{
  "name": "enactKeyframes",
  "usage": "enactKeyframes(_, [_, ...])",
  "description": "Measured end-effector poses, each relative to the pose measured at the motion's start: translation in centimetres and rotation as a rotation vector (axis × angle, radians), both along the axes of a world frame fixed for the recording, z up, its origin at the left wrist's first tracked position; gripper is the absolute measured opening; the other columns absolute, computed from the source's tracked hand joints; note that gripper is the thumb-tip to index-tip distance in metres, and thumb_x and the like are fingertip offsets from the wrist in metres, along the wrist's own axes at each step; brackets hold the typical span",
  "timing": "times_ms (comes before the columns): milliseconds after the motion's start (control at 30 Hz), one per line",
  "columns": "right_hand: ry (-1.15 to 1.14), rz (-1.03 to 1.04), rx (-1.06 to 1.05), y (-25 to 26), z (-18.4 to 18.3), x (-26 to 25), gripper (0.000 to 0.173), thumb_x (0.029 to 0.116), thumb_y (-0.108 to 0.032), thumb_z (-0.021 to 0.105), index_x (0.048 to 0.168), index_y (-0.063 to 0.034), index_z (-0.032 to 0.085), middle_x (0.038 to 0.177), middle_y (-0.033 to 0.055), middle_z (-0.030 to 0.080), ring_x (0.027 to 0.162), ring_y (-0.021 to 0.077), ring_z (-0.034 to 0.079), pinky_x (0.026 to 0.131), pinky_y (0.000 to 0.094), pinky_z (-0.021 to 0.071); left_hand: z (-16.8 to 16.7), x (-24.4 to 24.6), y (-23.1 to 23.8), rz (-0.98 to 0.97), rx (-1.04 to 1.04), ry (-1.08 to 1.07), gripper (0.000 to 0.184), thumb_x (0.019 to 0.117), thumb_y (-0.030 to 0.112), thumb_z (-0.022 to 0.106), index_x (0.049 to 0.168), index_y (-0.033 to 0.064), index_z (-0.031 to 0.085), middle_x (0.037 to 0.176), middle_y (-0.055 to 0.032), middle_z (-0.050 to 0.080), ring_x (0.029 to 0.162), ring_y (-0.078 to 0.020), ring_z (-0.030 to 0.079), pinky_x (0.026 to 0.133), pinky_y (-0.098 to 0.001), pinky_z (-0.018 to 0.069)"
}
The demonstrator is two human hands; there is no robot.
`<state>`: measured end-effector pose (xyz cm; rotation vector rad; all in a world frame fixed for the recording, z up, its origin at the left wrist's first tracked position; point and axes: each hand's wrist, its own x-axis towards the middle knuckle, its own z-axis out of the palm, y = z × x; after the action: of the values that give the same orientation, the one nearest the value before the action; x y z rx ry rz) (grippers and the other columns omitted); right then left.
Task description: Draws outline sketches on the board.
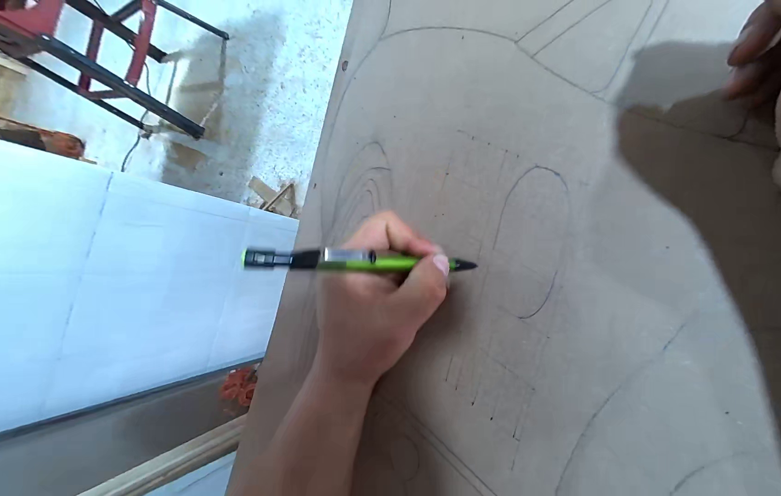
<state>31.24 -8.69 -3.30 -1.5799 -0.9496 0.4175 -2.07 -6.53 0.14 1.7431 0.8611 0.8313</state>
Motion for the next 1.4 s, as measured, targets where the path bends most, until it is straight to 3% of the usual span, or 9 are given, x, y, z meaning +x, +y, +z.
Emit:
enactKeyframes(167, [-0.02,-0.012,-0.013,0.1,0.2,0.2,0.023,0.1007,-0.027,0.063,0.079,-0.0199,0.066,0.069,-0.0118,0.065,0.058,0.0002,0.062,0.057,0.02,0.0541,-0.9,0.0,-0.8,0.06,0.073,-0.043,0.005,0.0878,0.003,0.065,0.089,0.0076,0.063,0.075,-0.0029,0.07,0.055,-0.0105,0.063,0.044,-0.0239,0.0523])
enactKeyframes(333, [0.072,-0.042,-0.003,-4.8,2.5,-3.5,0.017,0.1045,-0.025,0.056,0.109,-0.0148,0.068,0.08,-0.0084,0.068,0.066,0.0064,0.066,0.062,0.0268,0.0597,-0.8,-0.1,0.0,0.045,0.035,-0.038,0.004,0.0895,0.004,0.066,0.091,0.0063,0.064,0.077,-0.0043,0.071,0.059,-0.013,0.067,0.05,-0.0264,0.0572])
enactKeyframes(400, [0.062,-0.128,0.015,-8.5,2.7,-7.0,0.018,0.1051,-0.022,0.055,0.113,-0.0105,0.067,0.082,-0.0046,0.067,0.068,0.009,0.067,0.062,0.0295,0.0605,-0.8,-0.1,0.0,0.039,0.029,-0.031,0.004,0.0898,0.004,0.068,0.091,0.0064,0.065,0.077,-0.0042,0.071,0.059,-0.0129,0.067,0.049,-0.0263,0.0574])
enactKeyframes(533, [-0.013,-0.22,-0.022,-11.4,2.7,-11.5,0.016,0.1032,-0.02,0.058,0.108,-0.0115,0.07,0.081,-0.0067,0.068,0.066,0.003,0.066,0.058,0.0228,0.0586,-0.4,0.1,-0.5,0.035,0.021,-0.005,0.004,0.0905,0.004,0.068,0.092,0.0049,0.065,0.075,-0.0056,0.071,0.058,-0.0143,0.068,0.049,-0.0269,0.0577])
enactKeyframes(733, [0.052,-0.197,-0.054,-9.6,2.8,-9.8,0.014,0.1016,-0.021,0.057,0.104,-0.0157,0.07,0.077,-0.0105,0.067,0.063,0.0014,0.065,0.056,0.0212,0.0581,-0.3,1.7,0.9,-0.009,-0.021,0.044,0.006,0.0959,0.006,0.066,0.093,0.0042,0.061,0.074,-0.0061,0.072,0.058,-0.0157,0.07,0.05,-0.0283,0.0603])
enactKeyframes(1400, [0.069,-0.201,-0.033,-9.5,2.3,-9.6,0.015,0.1026,-0.022,0.057,0.101,-0.0174,0.072,0.074,-0.0112,0.066,0.059,0.0018,0.064,0.052,0.0201,0.0552,-0.4,2.4,0.7,0.038,0.017,0.043,0.009,0.0913,0.003,0.07,0.088,0.0056,0.061,0.069,-0.0056,0.07,0.053,-0.0145,0.067,0.045,-0.0258,0.0564])
